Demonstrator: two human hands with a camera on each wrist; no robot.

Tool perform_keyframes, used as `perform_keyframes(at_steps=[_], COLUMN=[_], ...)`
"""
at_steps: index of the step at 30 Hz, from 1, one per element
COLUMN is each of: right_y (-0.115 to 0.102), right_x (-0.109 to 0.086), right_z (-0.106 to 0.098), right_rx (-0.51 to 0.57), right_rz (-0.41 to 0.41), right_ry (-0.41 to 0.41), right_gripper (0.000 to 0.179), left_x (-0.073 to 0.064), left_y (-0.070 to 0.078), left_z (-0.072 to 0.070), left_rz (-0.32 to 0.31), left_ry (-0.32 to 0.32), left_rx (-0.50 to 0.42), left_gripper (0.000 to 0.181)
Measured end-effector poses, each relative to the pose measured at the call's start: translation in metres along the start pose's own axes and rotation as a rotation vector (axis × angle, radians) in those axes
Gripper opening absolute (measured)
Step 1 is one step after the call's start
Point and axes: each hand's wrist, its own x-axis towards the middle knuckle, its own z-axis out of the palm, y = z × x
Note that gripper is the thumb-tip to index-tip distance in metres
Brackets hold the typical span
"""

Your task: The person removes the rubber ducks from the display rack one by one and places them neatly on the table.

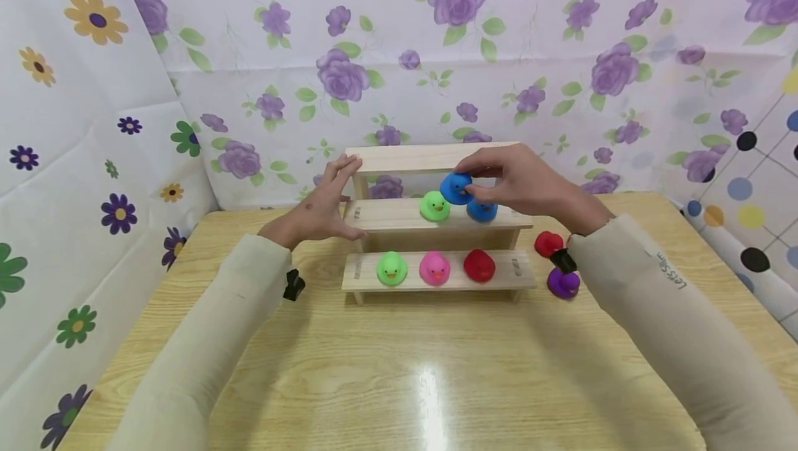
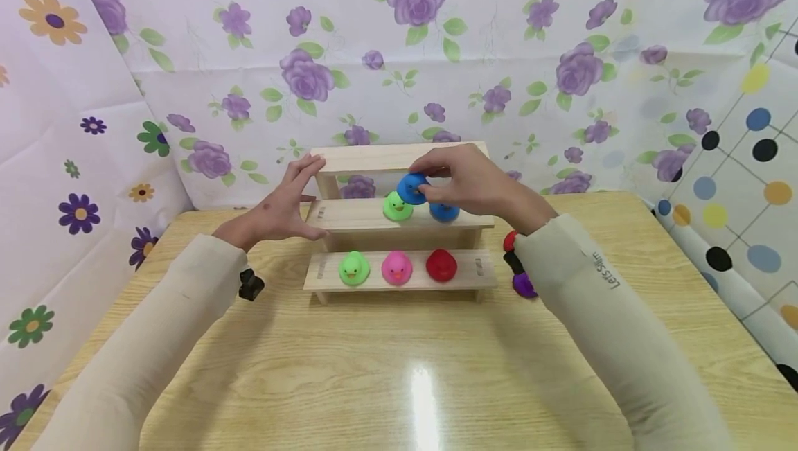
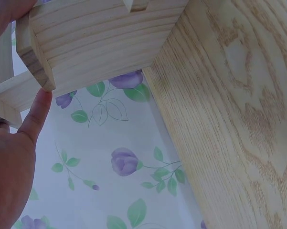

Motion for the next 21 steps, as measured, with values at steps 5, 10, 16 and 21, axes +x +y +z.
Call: perform_keyframes(at_steps=[5, 10, 16, 21], right_y=[0.007, 0.014, 0.022, 0.025], right_x=[-0.014, -0.025, -0.037, -0.046], right_z=[-0.007, -0.014, -0.021, -0.025], right_rx=[-0.032, -0.045, -0.045, -0.050], right_rz=[-0.022, -0.037, -0.059, -0.022], right_ry=[-0.009, -0.003, 0.014, 0.003], right_gripper=[0.029, 0.031, 0.034, 0.035], left_x=[0.000, 0.000, 0.001, 0.001], left_y=[0.001, 0.001, 0.001, 0.001], left_z=[0.000, -0.001, 0.000, 0.000], left_rz=[0.008, 0.018, 0.024, 0.011], left_ry=[0.003, 0.004, 0.015, 0.019], left_rx=[0.006, 0.013, 0.022, 0.027], left_gripper=[0.126, 0.125, 0.124, 0.124])
